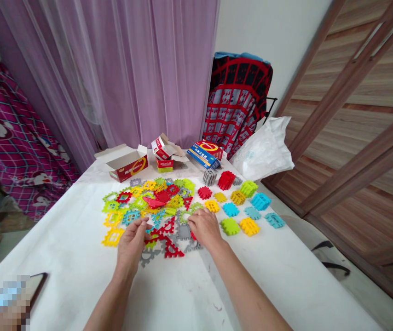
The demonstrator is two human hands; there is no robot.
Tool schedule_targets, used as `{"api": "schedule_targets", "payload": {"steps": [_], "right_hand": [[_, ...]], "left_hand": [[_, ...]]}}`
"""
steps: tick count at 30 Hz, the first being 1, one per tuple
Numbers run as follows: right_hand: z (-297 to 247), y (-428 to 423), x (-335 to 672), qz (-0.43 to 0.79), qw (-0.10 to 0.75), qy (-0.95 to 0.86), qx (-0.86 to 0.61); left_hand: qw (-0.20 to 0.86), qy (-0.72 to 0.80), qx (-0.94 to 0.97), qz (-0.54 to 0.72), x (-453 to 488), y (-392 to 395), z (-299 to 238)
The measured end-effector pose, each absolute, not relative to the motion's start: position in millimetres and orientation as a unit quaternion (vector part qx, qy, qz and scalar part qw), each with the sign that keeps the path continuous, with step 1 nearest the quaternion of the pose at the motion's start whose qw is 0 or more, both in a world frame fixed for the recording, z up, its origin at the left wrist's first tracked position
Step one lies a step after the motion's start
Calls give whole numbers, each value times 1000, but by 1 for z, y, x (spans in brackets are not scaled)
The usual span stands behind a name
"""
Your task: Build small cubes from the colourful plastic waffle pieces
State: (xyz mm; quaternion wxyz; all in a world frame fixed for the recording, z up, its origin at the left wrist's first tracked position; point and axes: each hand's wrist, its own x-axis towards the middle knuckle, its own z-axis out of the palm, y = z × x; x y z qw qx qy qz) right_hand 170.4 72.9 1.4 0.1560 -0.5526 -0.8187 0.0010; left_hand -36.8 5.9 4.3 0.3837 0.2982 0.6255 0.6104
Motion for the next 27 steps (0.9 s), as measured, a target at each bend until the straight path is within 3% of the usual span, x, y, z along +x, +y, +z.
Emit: {"api": "schedule_targets", "payload": {"steps": [8,17,24,27], "right_hand": [[8,83,160,7,91,-841,-533],[1,69,157,20,131,-837,-531],[13,79,149,42,59,-835,-546],[8,76,152,46,97,-829,-548]], "left_hand": [[387,623,304,608,-35,5,4],[394,628,309,596,-31,5,1],[380,633,332,587,-32,6,-2],[375,634,346,582,-32,5,-2]]}}
